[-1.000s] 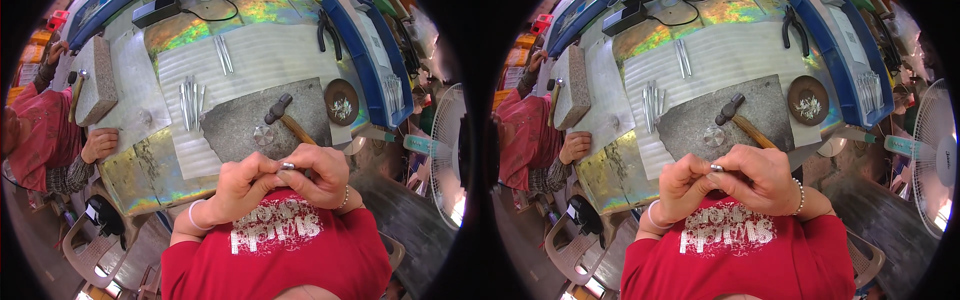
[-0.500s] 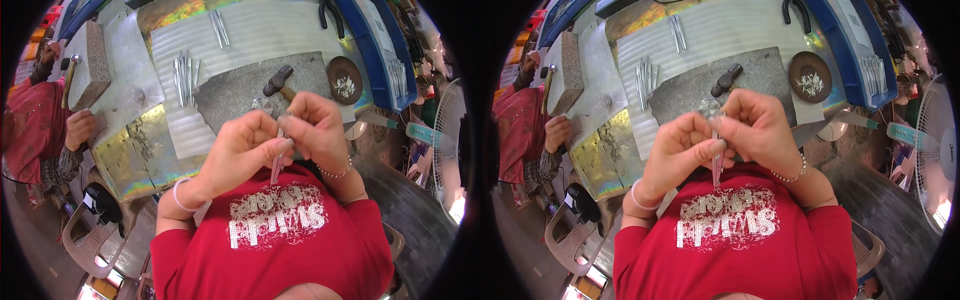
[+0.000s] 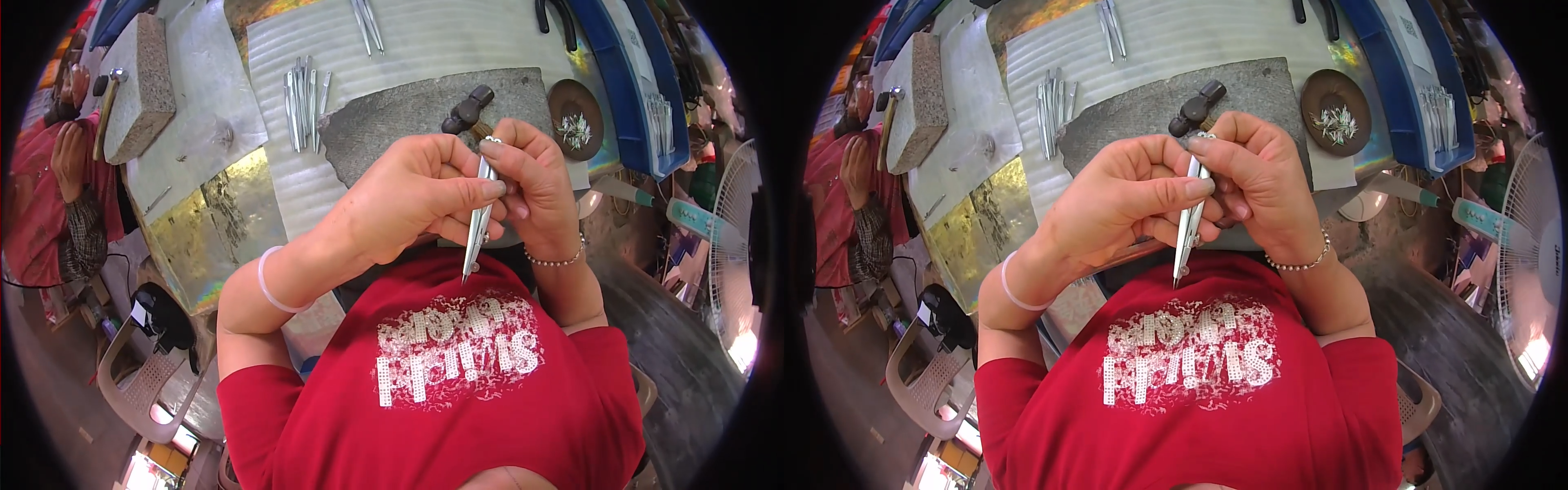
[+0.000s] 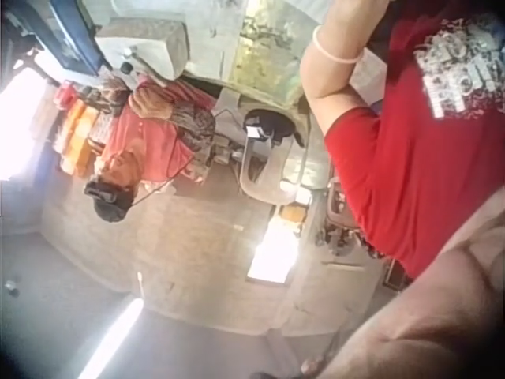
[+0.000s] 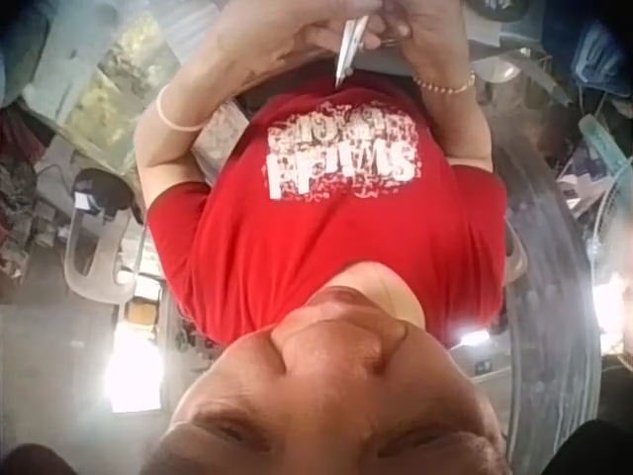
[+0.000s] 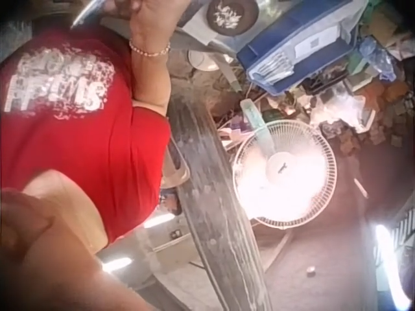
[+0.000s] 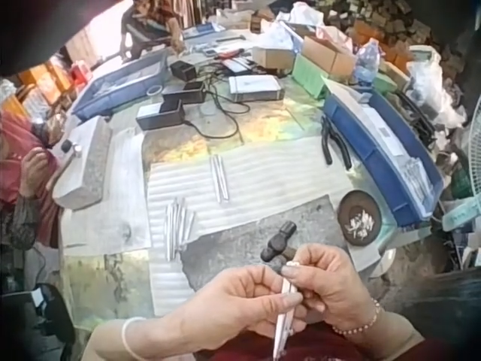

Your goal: Assembling small metal components by hammering pins into metal strips at a workbench.

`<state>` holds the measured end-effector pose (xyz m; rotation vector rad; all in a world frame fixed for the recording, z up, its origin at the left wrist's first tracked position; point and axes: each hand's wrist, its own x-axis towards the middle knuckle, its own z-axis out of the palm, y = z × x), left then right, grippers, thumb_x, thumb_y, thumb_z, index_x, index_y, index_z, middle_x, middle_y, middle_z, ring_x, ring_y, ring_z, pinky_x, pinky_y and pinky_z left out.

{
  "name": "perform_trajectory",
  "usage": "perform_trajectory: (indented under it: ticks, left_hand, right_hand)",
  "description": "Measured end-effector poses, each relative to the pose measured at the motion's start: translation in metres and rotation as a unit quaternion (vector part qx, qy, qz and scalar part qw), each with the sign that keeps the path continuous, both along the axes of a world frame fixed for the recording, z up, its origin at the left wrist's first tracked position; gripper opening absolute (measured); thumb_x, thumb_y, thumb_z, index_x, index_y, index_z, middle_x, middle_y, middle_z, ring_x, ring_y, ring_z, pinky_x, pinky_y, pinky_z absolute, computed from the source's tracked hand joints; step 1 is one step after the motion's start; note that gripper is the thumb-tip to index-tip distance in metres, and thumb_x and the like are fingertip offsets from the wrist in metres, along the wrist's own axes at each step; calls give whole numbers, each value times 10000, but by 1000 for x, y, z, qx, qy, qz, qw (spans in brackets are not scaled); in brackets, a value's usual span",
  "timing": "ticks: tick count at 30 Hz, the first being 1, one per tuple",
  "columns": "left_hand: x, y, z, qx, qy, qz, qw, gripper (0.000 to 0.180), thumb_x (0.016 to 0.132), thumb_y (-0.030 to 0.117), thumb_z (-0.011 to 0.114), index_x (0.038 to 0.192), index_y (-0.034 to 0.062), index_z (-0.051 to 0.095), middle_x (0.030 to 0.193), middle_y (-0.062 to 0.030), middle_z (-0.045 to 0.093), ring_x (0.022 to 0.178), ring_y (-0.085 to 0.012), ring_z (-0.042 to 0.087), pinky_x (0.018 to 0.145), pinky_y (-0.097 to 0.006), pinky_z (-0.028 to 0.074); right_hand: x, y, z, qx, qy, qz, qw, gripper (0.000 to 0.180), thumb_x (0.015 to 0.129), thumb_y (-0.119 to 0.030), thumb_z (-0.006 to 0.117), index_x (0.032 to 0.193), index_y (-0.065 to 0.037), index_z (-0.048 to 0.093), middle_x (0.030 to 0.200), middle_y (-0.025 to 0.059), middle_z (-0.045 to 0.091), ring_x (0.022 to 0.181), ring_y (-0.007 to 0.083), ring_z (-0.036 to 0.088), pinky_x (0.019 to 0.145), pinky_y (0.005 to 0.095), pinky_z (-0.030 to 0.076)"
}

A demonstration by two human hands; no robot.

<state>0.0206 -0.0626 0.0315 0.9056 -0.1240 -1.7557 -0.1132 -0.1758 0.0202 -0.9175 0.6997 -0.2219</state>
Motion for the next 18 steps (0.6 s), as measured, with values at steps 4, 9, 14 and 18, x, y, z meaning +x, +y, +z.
perform_trajectory:
  ticks: [4,9,14,18]
  left_hand:
    - [1,-3,-1,-3,-9,-8,1000,156,880,46,587,963,-34,483,892,-217,648,769,-264,682,617,-275,583]
    - [-2,0,0,-57,-128,-30,990,194,877,79,609,962,-32,475,851,-121,644,761,-158,652,630,-252,533]
    - [-7,22,-7,-92,-209,20,973,167,876,31,598,978,-17,475,876,-69,607,780,-103,622,640,-222,511]
    - [-2,39,-3,-127,-251,134,950,147,901,-14,540,1011,-1,444,900,-55,576,851,-130,627,708,-237,503]
  right_hand:
    - [0,-1,0,6,-4,-9,1000,171,868,-98,603,720,-71,523,565,-20,513,384,3,356,338,159,239]
    - [-1,1,6,-37,-4,-16,999,168,871,-102,605,731,-68,518,578,-22,524,408,3,384,354,165,268]
    - [3,-5,18,-61,-17,89,994,115,900,-108,574,813,-49,526,648,-18,548,483,4,413,417,164,307]
    - [17,-49,46,-277,-3,7,961,147,925,-170,517,849,-44,530,693,0,568,504,14,428,443,155,316]
